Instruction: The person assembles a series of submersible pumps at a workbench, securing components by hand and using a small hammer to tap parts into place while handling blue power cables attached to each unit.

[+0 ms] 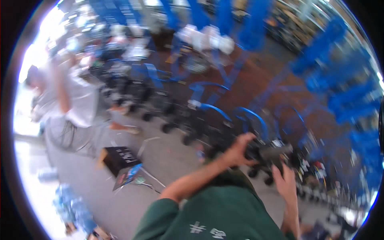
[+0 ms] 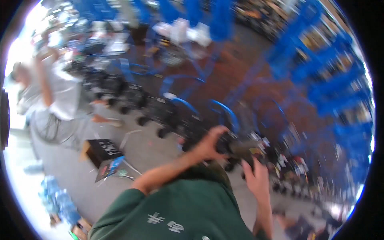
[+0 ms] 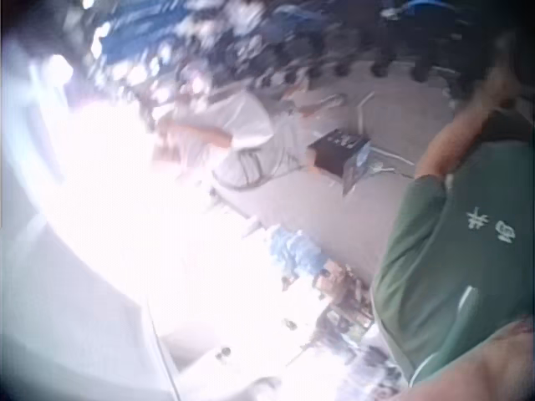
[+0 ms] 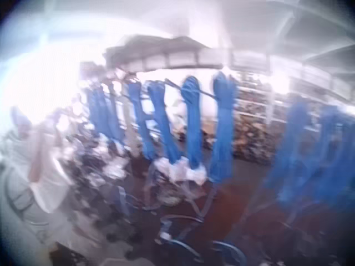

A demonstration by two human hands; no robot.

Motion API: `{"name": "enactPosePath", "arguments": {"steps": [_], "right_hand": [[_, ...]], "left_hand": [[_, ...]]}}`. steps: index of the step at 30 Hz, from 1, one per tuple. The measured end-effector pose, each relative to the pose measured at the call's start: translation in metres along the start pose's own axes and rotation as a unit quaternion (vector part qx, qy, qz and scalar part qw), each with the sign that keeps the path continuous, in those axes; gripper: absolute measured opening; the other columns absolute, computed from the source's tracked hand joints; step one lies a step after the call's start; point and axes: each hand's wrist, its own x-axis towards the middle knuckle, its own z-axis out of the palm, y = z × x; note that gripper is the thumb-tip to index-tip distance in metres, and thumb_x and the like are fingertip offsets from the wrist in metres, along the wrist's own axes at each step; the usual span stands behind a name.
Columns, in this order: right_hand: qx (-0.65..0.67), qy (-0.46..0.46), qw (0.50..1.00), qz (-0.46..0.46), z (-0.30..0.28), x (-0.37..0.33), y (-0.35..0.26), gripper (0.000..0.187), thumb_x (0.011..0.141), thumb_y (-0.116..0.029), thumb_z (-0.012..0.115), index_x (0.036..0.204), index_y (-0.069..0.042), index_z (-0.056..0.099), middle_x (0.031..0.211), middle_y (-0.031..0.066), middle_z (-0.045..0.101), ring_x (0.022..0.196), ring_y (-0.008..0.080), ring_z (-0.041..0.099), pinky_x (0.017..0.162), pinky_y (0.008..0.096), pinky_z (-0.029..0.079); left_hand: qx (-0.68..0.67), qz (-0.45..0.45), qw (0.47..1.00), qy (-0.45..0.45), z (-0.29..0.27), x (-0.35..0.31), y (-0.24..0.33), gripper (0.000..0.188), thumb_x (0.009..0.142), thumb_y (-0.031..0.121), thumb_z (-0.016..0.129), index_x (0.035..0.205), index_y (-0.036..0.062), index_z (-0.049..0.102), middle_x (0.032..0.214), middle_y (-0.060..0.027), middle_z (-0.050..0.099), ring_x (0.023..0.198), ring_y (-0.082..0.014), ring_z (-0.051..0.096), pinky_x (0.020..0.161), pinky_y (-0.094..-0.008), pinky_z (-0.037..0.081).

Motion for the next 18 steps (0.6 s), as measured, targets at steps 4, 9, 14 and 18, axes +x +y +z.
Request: {"name": "enactPosePath", "arguments": {"steps": [4,9,14,18], "right_hand": [[-0.036,0.041,0.998,-0.039,-0.028,-0.014,-0.057,0.026,0.099,-0.019,0.072,0.113,0.002,0.070,0.072,0.0132,0.068,0.060,0.0252,0.062,0.060,0.0368,0.049],[-0.047,0.079,0.972,-0.216,0.015,-0.006,-0.049,0.024,0.099,-0.022,0.071,0.111,-0.001,0.073,0.097,0.0197,0.077,0.089,0.0404,0.074,0.081,0.0469,0.058],[-0.075,-0.028,0.997,-0.019,0.045,0.016,-0.019,0.032,0.103,-0.030,0.069,0.102,0.001,0.064,0.067,0.0187,0.062,0.059,0.0332,0.063,0.059,0.0424,0.049],[0.007,-0.023,1.000,-0.015,-0.008,0.004,-0.064,0.028,0.102,-0.026,0.069,0.107,0.002,0.067,0.069,0.0159,0.064,0.059,0.0239,0.062,0.059,0.0388,0.047]], "left_hand": [[-0.032,-0.025,0.999,0.007,0.003,-0.001,-0.001,0.106,0.059,0.024,0.101,0.149,0.0042,0.047,0.142,-0.0182,0.057,0.132,-0.0342,0.058,0.113,-0.0447,0.047],[-0.040,-0.028,0.999,0.000,0.013,-0.002,-0.011,0.105,0.057,0.028,0.100,0.146,0.0042,0.050,0.142,-0.0179,0.059,0.133,-0.0382,0.057,0.113,-0.0461,0.046],[-0.037,-0.035,0.999,-0.003,0.009,-0.001,-0.018,0.108,0.056,0.029,0.101,0.147,0.0045,0.049,0.144,-0.0174,0.058,0.135,-0.0378,0.057,0.114,-0.0471,0.045],[0.009,-0.014,1.000,-0.002,0.004,-0.002,-0.009,0.108,0.058,0.027,0.101,0.148,0.0034,0.046,0.144,-0.0181,0.059,0.133,-0.0378,0.059,0.113,-0.0469,0.046]]}}
